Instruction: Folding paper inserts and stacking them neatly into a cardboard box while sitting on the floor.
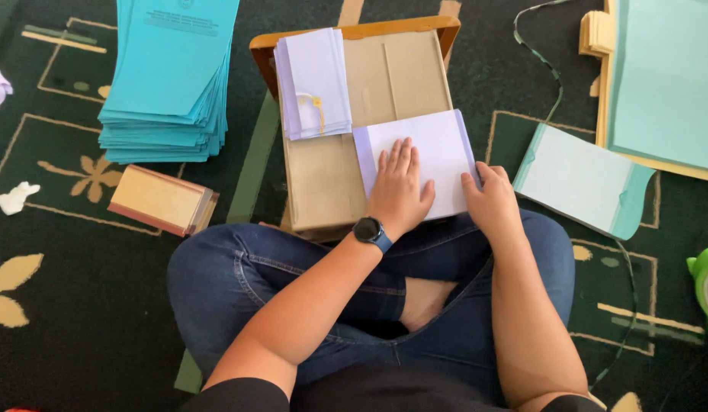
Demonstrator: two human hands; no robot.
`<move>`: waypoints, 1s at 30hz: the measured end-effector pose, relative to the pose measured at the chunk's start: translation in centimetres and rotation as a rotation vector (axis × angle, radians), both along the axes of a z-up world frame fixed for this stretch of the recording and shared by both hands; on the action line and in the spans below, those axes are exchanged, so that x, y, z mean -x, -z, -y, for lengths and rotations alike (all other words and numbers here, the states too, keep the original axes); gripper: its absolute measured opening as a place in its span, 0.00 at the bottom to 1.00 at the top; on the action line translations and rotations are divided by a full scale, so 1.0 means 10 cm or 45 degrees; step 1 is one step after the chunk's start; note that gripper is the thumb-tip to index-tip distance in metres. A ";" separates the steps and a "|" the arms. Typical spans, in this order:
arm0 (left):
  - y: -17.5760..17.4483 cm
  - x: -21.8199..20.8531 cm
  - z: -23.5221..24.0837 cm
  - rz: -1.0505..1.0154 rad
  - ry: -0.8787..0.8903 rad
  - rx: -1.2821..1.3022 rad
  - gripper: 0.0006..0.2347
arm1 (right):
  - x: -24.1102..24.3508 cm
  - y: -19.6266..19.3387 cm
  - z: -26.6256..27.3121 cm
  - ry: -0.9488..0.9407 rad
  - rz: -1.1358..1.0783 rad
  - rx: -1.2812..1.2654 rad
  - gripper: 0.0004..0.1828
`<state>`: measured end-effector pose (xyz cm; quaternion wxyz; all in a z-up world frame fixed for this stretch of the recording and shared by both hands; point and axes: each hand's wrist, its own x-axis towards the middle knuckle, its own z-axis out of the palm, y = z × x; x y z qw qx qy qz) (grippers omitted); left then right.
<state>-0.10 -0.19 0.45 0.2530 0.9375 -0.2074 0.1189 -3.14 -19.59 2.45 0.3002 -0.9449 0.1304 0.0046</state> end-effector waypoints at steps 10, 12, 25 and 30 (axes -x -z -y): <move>-0.16 -0.12 -0.16 -0.306 -0.058 0.841 0.21 | 0.06 -0.27 -0.34 -0.094 0.409 -1.385 0.23; -0.16 -0.18 -0.20 -0.455 0.056 0.899 0.28 | 0.09 -0.27 -0.40 -0.194 0.413 -1.353 0.22; -0.38 -0.28 -0.45 -0.752 0.188 0.842 0.30 | 0.09 -0.22 -0.43 -0.300 0.403 -1.309 0.22; -0.32 -0.31 -0.44 -0.793 0.169 0.850 0.29 | 0.08 -0.20 -0.41 -0.313 0.425 -1.291 0.23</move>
